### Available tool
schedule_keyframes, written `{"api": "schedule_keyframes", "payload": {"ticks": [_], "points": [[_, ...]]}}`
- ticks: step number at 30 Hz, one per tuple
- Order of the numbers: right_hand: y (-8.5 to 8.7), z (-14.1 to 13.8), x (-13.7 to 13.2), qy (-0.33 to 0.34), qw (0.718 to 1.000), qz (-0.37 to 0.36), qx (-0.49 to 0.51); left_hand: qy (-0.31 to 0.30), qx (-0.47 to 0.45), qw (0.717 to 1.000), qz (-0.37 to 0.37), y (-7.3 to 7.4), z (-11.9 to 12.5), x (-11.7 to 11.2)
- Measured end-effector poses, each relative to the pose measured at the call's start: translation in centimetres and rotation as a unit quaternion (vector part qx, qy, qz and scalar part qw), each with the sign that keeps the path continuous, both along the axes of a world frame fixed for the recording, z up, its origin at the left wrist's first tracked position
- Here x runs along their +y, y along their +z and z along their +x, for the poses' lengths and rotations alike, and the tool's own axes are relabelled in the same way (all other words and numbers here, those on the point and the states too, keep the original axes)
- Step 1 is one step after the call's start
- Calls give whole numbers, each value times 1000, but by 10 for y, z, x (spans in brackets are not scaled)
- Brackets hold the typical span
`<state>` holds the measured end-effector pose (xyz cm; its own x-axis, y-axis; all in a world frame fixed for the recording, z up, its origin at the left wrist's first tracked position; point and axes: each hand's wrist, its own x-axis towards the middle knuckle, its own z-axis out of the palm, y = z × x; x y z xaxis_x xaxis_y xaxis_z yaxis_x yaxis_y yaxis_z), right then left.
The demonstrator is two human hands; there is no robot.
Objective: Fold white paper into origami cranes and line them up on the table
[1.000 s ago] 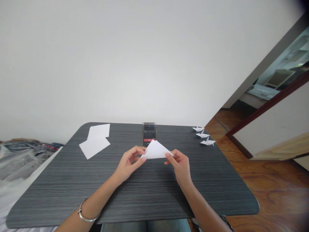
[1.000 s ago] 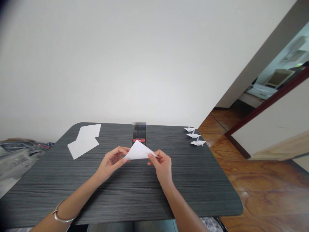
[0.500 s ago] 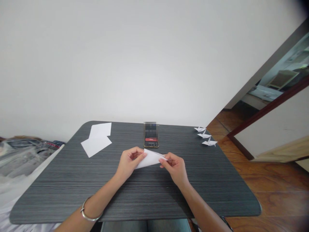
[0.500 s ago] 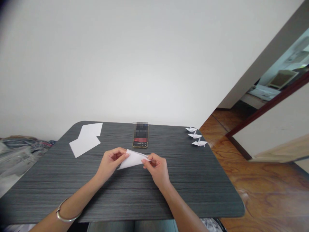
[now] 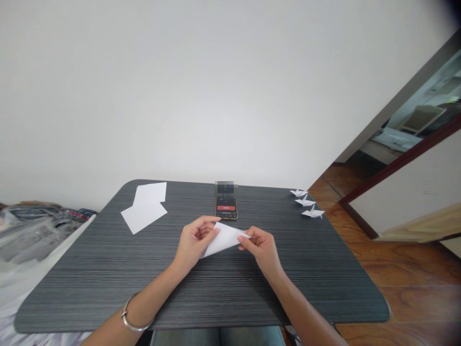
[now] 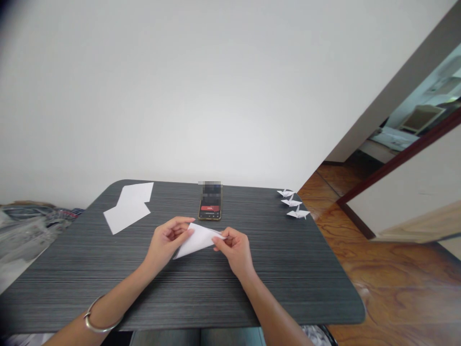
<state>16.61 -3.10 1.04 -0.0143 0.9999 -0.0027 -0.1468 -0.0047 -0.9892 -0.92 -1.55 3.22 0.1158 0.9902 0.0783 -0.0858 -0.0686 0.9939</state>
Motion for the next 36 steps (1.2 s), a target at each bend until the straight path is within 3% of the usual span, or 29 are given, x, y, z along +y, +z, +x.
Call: {"api": "schedule_keyframes", "payload": {"ticks": [16, 28, 36], "points": [[-3, 3, 1, 7, 1000, -21, 13, -17, 18, 1000, -7, -6, 0, 1], [-1, 3, 1, 10, 1000, -24, 17, -37, 111, 992, 41, -6, -1, 0], [5, 4, 0, -41, 999, -2, 18, -12, 125, 991, 54, -8, -1, 0]]}}
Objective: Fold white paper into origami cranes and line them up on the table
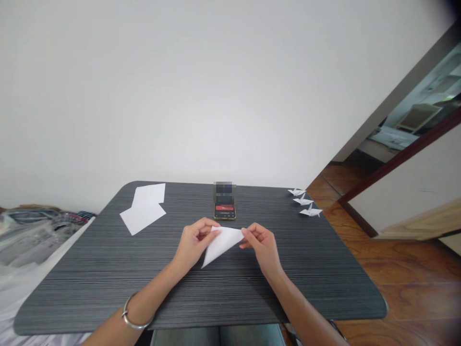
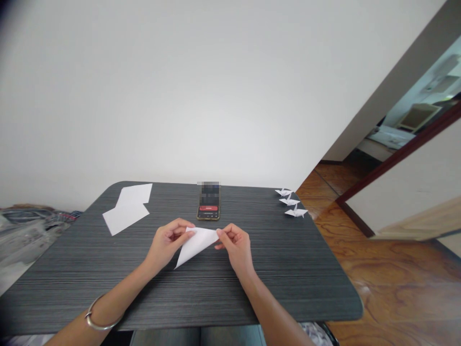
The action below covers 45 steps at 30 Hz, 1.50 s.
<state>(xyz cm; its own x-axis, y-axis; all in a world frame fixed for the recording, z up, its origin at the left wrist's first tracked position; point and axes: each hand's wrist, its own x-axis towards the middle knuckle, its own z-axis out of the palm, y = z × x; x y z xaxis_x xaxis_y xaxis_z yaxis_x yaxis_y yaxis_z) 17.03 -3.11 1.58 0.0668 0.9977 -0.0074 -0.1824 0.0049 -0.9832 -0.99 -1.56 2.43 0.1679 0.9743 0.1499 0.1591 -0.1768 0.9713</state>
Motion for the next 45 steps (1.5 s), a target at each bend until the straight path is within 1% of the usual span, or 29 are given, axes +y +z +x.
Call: {"api": "schedule_keyframes", "payload": {"ticks": [9, 16, 19, 21, 26, 28, 32, 37, 45], "points": [[0, 1, -1, -27, 999, -5, 18, -15, -13, 1000, -23, 0, 1, 0], [-2, 6, 0, -27, 999, 9, 40, 3, -14, 1000, -12, 1, 1, -1], [-1, 8, 0, -39, 998, 8, 58, 12, -14, 1000, -6, 2, 1, -1], [-1, 8, 0, -43, 998, 1, 54, 16, -20, 1000, -7, 2, 1, -1], [-1, 5, 0, 16, 1000, -19, -4, 18, -15, 1000, -4, 0, 0, -1], [0, 4, -1, 24, 999, -21, -9, 19, -9, 1000, 0, 0, 0, -1], [2, 3, -2, 14, 1000, -21, -11, 11, -23, 1000, -12, -2, 0, -1], [3, 3, -2, 5, 1000, -24, -11, 17, -37, 999, -16, -3, 0, -1], [4, 6, -1, -5, 1000, -29, 10, 49, -7, 999, 11, 2, 1, -3]]}}
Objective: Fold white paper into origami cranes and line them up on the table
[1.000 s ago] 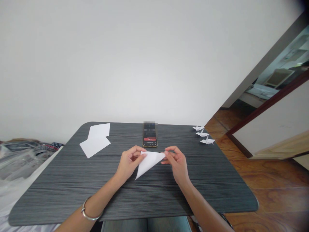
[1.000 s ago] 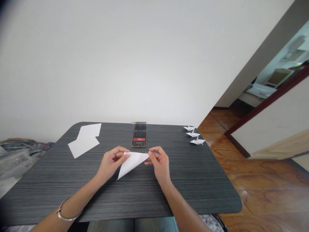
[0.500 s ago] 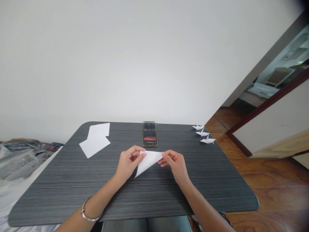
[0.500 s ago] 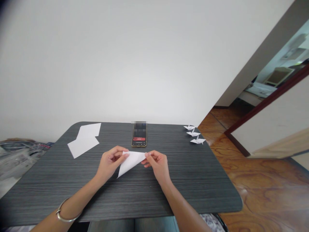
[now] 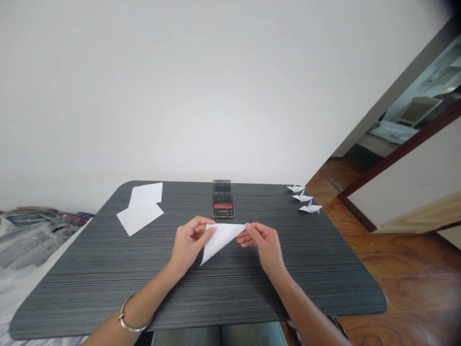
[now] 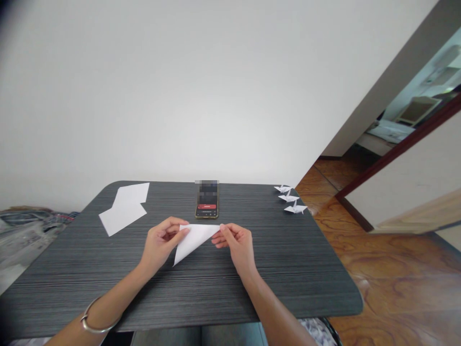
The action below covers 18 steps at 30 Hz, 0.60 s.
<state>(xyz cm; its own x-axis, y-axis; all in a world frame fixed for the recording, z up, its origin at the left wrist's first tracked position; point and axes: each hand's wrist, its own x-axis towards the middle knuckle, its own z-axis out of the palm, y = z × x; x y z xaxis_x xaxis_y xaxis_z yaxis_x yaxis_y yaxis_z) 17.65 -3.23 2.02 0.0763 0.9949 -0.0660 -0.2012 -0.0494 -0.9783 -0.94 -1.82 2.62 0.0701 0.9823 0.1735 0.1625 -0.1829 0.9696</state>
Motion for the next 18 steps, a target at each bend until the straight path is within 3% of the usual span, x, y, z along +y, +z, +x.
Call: {"api": "schedule_keyframes", "payload": {"ticks": [8, 18], "points": [[2, 0, 0, -4, 1000, 8, 0, 2, 39, 999, 20, 0, -2, -1], [4, 1, -4, -12, 999, 47, 6, -26, -54, 998, -33, -1, 0, 1]]}}
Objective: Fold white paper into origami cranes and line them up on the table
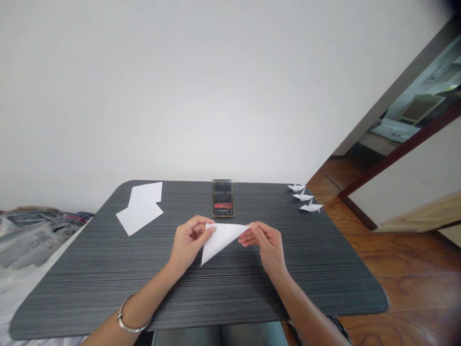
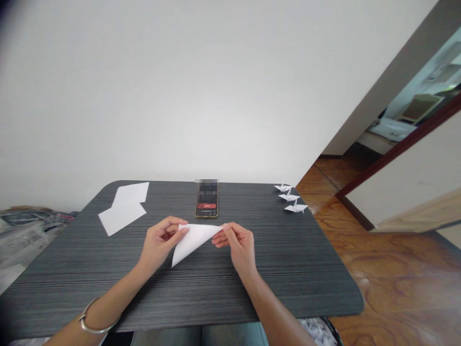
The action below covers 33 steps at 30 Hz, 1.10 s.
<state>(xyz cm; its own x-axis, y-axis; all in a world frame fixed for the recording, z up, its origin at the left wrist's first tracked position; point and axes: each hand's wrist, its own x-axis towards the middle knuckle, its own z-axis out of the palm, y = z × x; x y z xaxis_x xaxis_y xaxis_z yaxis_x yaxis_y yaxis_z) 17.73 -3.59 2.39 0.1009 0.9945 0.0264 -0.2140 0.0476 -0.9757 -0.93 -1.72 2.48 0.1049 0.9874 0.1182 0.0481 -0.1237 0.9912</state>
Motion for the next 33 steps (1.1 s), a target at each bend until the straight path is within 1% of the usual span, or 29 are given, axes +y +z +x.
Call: {"api": "schedule_keyframes", "payload": {"ticks": [7, 14, 18, 23, 30, 31, 33], "points": [[-1, 1, 0, -14, 999, 21, 21, 10, -4, 1000, -1, 2, -1, -1], [1, -1, 1, -20, 999, 11, -30, 2, 23, 1000, 14, -1, -1, -2], [1, -1, 1, -18, 999, 4, -42, 3, 17, 1000, 15, -2, -1, -1], [1, -1, 0, -20, 999, -2, -42, 3, 6, 1000, 4, 0, 0, -1], [-1, 4, 4, -76, 997, 7, 5, 21, 0, 1000, 1, 5, -2, -1], [-1, 4, 4, -69, 998, 8, 10, 21, 0, 1000, 1, 5, -2, -1], [-2, 2, 4, -32, 999, 2, 13, 16, 4, 1000, 1, 4, -2, -1]]}}
